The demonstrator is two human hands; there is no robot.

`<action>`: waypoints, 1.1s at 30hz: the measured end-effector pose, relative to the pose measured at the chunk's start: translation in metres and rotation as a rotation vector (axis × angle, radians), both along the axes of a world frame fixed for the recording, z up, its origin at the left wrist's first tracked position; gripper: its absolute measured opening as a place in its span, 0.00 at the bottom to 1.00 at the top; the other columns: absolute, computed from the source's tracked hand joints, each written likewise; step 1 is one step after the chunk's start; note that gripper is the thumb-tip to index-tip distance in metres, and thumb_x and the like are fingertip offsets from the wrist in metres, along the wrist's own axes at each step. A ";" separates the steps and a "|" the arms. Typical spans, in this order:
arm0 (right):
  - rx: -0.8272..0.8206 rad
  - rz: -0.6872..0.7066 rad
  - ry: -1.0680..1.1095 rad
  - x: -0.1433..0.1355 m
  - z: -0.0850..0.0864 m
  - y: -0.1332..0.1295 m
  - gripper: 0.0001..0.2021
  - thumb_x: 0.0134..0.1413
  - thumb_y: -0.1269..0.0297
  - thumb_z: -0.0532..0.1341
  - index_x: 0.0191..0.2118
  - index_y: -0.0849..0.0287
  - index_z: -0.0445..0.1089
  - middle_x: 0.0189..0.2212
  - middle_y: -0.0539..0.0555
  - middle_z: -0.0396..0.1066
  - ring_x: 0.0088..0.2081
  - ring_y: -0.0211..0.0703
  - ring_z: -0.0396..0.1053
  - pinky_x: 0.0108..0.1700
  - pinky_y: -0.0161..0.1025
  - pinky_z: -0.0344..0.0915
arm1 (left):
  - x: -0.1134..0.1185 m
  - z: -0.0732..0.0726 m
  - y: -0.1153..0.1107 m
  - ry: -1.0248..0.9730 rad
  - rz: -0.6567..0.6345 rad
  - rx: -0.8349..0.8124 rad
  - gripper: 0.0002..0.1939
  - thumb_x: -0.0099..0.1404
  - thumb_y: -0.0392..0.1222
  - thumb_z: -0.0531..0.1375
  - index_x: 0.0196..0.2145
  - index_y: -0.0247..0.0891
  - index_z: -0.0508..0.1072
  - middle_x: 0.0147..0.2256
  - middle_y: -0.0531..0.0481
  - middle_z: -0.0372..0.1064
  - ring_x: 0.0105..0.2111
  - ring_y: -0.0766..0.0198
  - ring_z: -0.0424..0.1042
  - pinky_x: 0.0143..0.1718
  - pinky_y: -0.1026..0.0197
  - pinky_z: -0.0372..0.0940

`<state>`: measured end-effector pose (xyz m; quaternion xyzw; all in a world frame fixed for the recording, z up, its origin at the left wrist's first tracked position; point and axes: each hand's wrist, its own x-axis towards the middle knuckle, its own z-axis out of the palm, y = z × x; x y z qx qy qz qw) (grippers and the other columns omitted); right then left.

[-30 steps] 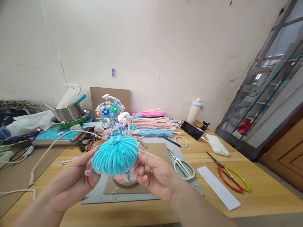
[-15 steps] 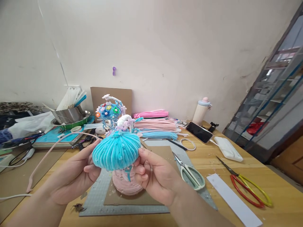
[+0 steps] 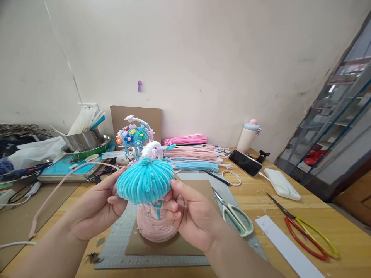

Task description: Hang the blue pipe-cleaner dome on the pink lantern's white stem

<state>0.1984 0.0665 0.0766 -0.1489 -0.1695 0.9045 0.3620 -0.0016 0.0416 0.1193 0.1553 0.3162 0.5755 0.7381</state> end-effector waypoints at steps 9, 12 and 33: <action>-0.007 -0.010 0.002 -0.002 -0.001 0.006 0.07 0.52 0.68 0.65 0.28 0.66 0.68 0.22 0.50 0.66 0.20 0.26 0.59 0.20 0.22 0.55 | -0.002 -0.006 0.009 -0.013 -0.020 0.004 0.14 0.70 0.36 0.49 0.36 0.31 0.73 0.21 0.51 0.74 0.15 0.72 0.71 0.11 0.76 0.64; 0.005 -0.021 -0.013 -0.002 -0.005 0.007 0.08 0.53 0.68 0.64 0.27 0.65 0.67 0.21 0.50 0.65 0.20 0.26 0.59 0.20 0.23 0.55 | -0.001 -0.010 0.009 0.013 -0.019 0.003 0.14 0.70 0.36 0.49 0.36 0.31 0.73 0.22 0.51 0.74 0.16 0.72 0.71 0.12 0.76 0.64; 0.080 -0.074 -0.059 -0.002 -0.015 0.011 0.08 0.52 0.67 0.65 0.28 0.65 0.68 0.22 0.49 0.65 0.21 0.27 0.58 0.21 0.24 0.55 | -0.001 -0.020 0.009 0.151 0.002 0.021 0.10 0.68 0.37 0.53 0.37 0.34 0.73 0.22 0.54 0.72 0.15 0.74 0.68 0.11 0.75 0.61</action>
